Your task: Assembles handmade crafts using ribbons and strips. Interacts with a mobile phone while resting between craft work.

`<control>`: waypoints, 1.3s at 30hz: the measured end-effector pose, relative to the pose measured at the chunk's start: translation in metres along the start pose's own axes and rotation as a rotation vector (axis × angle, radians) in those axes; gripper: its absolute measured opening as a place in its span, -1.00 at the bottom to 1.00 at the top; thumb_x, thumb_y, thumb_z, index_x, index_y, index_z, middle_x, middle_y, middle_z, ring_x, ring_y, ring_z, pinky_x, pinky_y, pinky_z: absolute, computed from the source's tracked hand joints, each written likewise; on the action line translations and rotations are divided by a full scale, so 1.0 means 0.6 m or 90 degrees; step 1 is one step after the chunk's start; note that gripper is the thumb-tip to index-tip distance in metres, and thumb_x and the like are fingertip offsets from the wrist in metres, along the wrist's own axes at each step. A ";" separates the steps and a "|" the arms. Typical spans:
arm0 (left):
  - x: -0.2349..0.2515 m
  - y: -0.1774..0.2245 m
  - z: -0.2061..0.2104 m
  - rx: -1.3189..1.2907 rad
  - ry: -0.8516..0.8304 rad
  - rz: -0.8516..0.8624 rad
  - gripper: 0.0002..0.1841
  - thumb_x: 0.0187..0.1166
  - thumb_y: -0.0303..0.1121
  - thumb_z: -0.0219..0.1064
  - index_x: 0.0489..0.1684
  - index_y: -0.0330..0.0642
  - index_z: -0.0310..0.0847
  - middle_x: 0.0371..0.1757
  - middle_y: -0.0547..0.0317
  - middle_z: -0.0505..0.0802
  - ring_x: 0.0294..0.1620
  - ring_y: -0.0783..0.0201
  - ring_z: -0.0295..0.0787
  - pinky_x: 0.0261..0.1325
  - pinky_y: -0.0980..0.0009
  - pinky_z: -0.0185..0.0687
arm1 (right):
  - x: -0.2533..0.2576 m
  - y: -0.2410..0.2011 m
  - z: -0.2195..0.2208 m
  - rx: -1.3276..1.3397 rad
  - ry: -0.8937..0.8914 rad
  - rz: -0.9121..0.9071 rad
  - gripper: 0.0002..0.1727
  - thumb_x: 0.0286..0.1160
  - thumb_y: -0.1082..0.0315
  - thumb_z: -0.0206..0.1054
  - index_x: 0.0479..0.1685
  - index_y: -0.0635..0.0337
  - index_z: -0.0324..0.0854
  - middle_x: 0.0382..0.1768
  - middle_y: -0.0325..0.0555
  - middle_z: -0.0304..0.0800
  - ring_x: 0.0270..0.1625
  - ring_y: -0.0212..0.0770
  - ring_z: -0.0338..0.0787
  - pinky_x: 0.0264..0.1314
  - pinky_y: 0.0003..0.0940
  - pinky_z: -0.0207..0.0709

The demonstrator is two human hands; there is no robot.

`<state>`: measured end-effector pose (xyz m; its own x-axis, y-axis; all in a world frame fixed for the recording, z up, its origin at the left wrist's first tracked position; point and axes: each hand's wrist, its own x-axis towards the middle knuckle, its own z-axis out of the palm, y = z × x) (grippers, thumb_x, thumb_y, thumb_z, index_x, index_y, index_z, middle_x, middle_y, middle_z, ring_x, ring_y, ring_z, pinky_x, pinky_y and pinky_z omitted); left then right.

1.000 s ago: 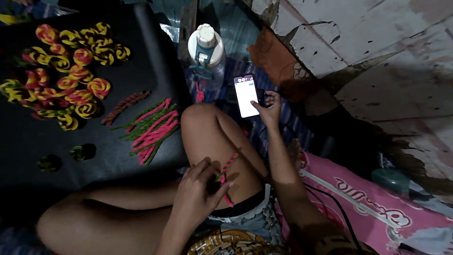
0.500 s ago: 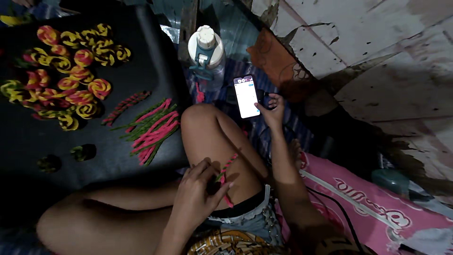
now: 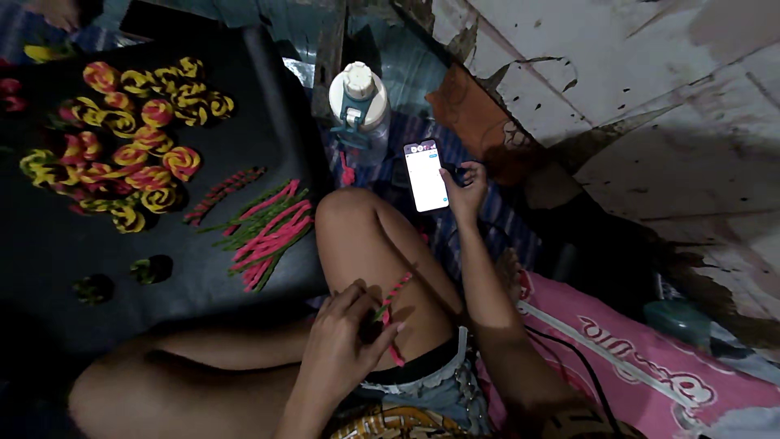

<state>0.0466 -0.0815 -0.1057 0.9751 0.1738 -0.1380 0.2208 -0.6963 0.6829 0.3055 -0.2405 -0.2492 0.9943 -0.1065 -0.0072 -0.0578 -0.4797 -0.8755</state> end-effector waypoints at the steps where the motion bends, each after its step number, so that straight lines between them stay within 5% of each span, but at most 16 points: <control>1: 0.000 -0.001 0.001 -0.001 0.003 0.001 -0.50 0.41 0.19 0.36 -0.32 -0.14 0.81 -0.19 0.12 0.81 -0.22 0.20 0.75 -0.10 0.13 0.64 | 0.001 -0.002 0.002 -0.008 0.000 -0.001 -0.34 0.29 0.19 0.65 0.27 0.44 0.53 -0.09 0.07 0.61 -0.10 -0.19 0.55 0.00 -0.29 0.47; 6: -0.002 -0.003 0.002 -0.005 0.008 0.003 -0.51 0.40 0.18 0.37 -0.32 -0.13 0.81 -0.24 0.16 0.79 -0.26 0.23 0.72 -0.12 0.16 0.62 | 0.004 0.005 0.004 -0.021 0.004 -0.009 -0.35 0.27 0.21 0.66 0.27 0.45 0.55 -0.07 0.14 0.63 -0.07 -0.10 0.58 0.05 -0.18 0.49; 10: -0.003 -0.004 0.003 -0.007 0.014 0.010 -0.51 0.41 0.18 0.37 -0.34 -0.12 0.80 -0.23 0.15 0.80 -0.25 0.22 0.73 -0.10 0.15 0.64 | -0.008 0.003 -0.009 0.019 0.011 0.023 -0.40 0.52 0.00 0.47 0.25 0.37 0.54 -0.14 -0.01 0.61 -0.15 -0.24 0.59 -0.05 -0.31 0.52; 13: -0.002 -0.005 0.005 -0.010 0.023 0.011 -0.52 0.40 0.18 0.38 -0.32 -0.12 0.81 -0.24 0.15 0.79 -0.26 0.23 0.72 -0.10 0.15 0.64 | -0.029 -0.007 -0.019 0.000 -0.014 0.022 -0.42 0.50 0.09 0.50 0.28 0.39 0.54 0.01 0.15 0.68 -0.04 -0.08 0.67 0.03 -0.16 0.58; 15: -0.002 -0.003 0.006 -0.036 0.032 -0.010 -0.47 0.39 0.18 0.42 -0.11 -0.17 0.74 -0.26 0.18 0.79 -0.26 0.24 0.72 -0.10 0.14 0.64 | -0.047 -0.016 -0.020 -0.081 -0.052 -0.002 -0.29 0.33 0.15 0.63 0.39 0.38 0.47 0.17 0.28 0.66 0.14 0.13 0.69 0.19 0.05 0.58; 17: -0.005 -0.003 0.007 -0.065 0.046 -0.040 -0.22 0.35 0.21 0.46 0.32 -0.31 0.53 -0.26 0.16 0.78 -0.26 0.22 0.72 -0.09 0.13 0.70 | -0.062 -0.030 -0.010 -0.205 -0.090 -0.016 0.01 0.04 0.05 0.78 0.53 0.35 0.39 0.27 0.37 0.62 0.30 0.33 0.64 0.35 0.28 0.50; 19: -0.009 -0.003 0.007 -0.039 0.075 -0.053 -0.05 0.34 0.32 0.41 0.50 -0.38 0.40 -0.21 0.08 0.80 -0.24 0.18 0.73 -0.12 0.11 0.71 | -0.069 -0.040 0.002 -0.303 -0.121 0.003 0.21 -0.06 -0.08 0.81 0.67 0.31 0.25 0.40 0.42 0.54 0.43 0.42 0.56 0.44 0.35 0.41; 23: 0.006 -0.012 -0.009 0.081 0.132 -0.024 -0.03 0.40 0.52 0.05 0.26 -0.34 0.68 0.12 -0.26 0.78 0.10 -0.18 0.73 0.11 -0.15 0.57 | -0.070 -0.061 0.014 -0.337 -0.126 0.024 0.40 -0.18 -0.10 0.85 0.79 0.26 0.05 0.52 0.45 0.44 0.53 0.44 0.50 0.51 0.43 0.30; 26: 0.043 -0.010 -0.038 0.053 0.138 0.007 -0.06 0.46 0.54 -0.02 0.21 -0.25 0.71 0.28 -0.25 0.74 0.31 -0.20 0.64 0.29 -0.18 0.50 | -0.074 -0.067 0.023 -0.367 -0.144 0.043 0.49 -0.19 -0.16 0.83 0.86 0.26 -0.06 0.59 0.46 0.37 0.60 0.44 0.43 0.53 0.45 0.26; 31: 0.112 0.010 -0.057 -0.045 0.088 0.072 -0.21 0.51 0.36 0.19 0.24 -0.28 0.70 0.36 -0.17 0.71 0.45 -0.07 0.57 0.47 -0.06 0.46 | -0.063 -0.097 0.025 -0.373 -0.231 0.150 0.51 -0.07 -0.06 0.78 0.92 0.19 -0.28 0.72 0.41 0.18 0.71 0.39 0.31 0.57 0.37 0.31; 36: 0.159 0.023 -0.041 -0.180 0.041 0.082 -0.41 0.59 -0.03 0.37 0.43 -0.33 0.56 0.37 -0.14 0.70 0.36 0.19 0.64 0.32 0.29 0.60 | -0.055 -0.103 0.025 -0.331 -0.234 0.176 0.57 -0.13 -0.05 0.81 0.93 0.16 -0.35 0.73 0.29 0.25 0.53 0.27 0.60 0.41 0.24 0.54; 39: 0.182 0.030 -0.037 -0.276 0.013 0.062 -0.30 0.61 -0.17 0.36 0.63 -0.50 0.30 0.52 -0.29 0.61 0.52 0.14 0.58 0.51 0.30 0.53 | -0.063 -0.105 -0.010 -0.207 -0.172 0.106 0.58 -0.19 0.06 0.86 0.90 0.30 -0.31 0.68 0.41 0.30 0.48 0.33 0.64 0.44 0.20 0.55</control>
<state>0.1565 -0.0599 -0.0926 0.9893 0.1381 -0.0475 0.0942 -0.3548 0.9302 0.2709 -0.2114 -0.1910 0.9543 0.0057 -0.2988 -0.2005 -0.7291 -0.6544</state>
